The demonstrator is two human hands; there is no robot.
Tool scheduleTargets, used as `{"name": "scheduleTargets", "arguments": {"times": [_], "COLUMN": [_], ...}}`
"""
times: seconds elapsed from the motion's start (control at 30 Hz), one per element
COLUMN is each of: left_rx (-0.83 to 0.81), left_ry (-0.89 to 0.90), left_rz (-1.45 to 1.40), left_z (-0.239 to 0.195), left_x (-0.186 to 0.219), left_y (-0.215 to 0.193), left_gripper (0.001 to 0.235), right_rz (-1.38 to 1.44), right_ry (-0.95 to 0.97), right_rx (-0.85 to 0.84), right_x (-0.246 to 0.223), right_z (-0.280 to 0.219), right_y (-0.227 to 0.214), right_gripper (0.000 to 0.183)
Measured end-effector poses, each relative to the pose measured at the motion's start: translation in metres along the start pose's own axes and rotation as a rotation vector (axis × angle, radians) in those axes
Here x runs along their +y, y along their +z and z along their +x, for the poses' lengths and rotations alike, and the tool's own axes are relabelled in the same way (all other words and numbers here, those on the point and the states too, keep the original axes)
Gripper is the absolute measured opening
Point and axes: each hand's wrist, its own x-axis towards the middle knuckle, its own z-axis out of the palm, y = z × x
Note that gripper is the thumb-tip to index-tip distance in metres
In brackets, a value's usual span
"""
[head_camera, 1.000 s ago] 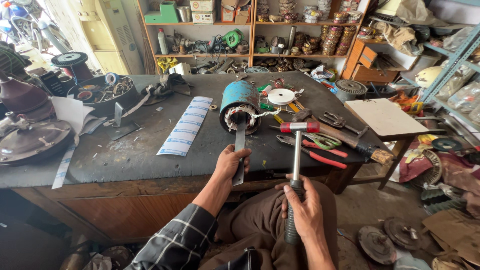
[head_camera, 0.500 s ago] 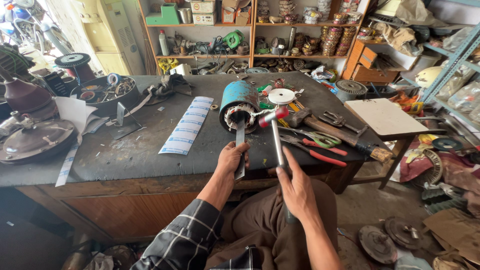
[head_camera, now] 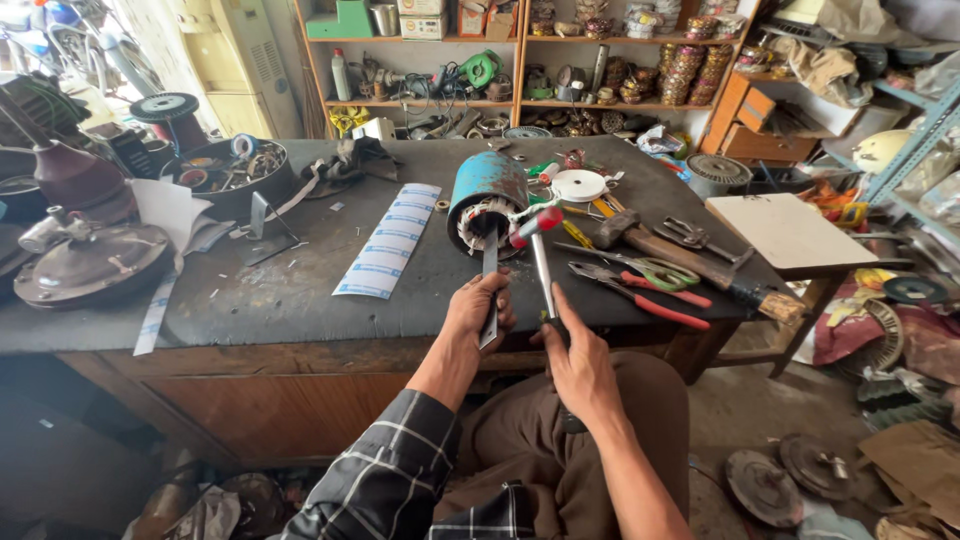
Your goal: The person uses a metal bar and a hammer to tap inside a cylindrical electric motor stator, repeatedly adjusting the stator's position on the workbench. The person continues tapping the internal components with the hammer while holding the bar in place.
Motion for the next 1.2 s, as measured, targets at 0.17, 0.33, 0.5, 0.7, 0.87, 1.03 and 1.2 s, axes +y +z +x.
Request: {"name": "scheduleTargets", "arguments": {"times": [0.17,0.33,0.5,0.7,0.87,1.03,1.2], "left_rx": [0.027,0.01,-0.007,-0.016,-0.042,-0.02,-0.026], "left_ry": [-0.009,-0.012,0.007,0.022,0.016,0.024,0.023], "left_rz": [-0.022,-0.038,-0.066,-0.093,-0.114,-0.104,-0.072], "left_z": [-0.008,-0.011,-0.008,-0.006,-0.009,-0.01,-0.018], "left_x": [0.003,0.007,0.003,-0.003,-0.006,-0.008,-0.008], "left_y": [0.006,0.008,0.01,0.007,-0.005,-0.008,-0.008], "left_gripper": [0.02,0.021,0.019,0.019,0.02,0.022,0.021], "right_rz": [-0.029,-0.068,-0.085,-0.175,-0.197,-0.129,-0.18], "right_ry": [-0.255,-0.327,-0.281,-0.29,-0.306,-0.427,-0.311], "right_rx": [0.06,0.052,0.18,0.005,0.038,0.141,0.008], "right_x": [-0.004,-0.001,-0.003,-0.006,-0.006,-0.012,-0.015], "right_z": [0.002,0.01,0.019,0.026,0.023,0.02,0.017], "right_y": [-0.002,-0.005,0.001,-0.001,-0.01,0.01,0.008], "right_gripper": [0.061,0.062,0.06,0.059,0.06,0.06,0.061]}}
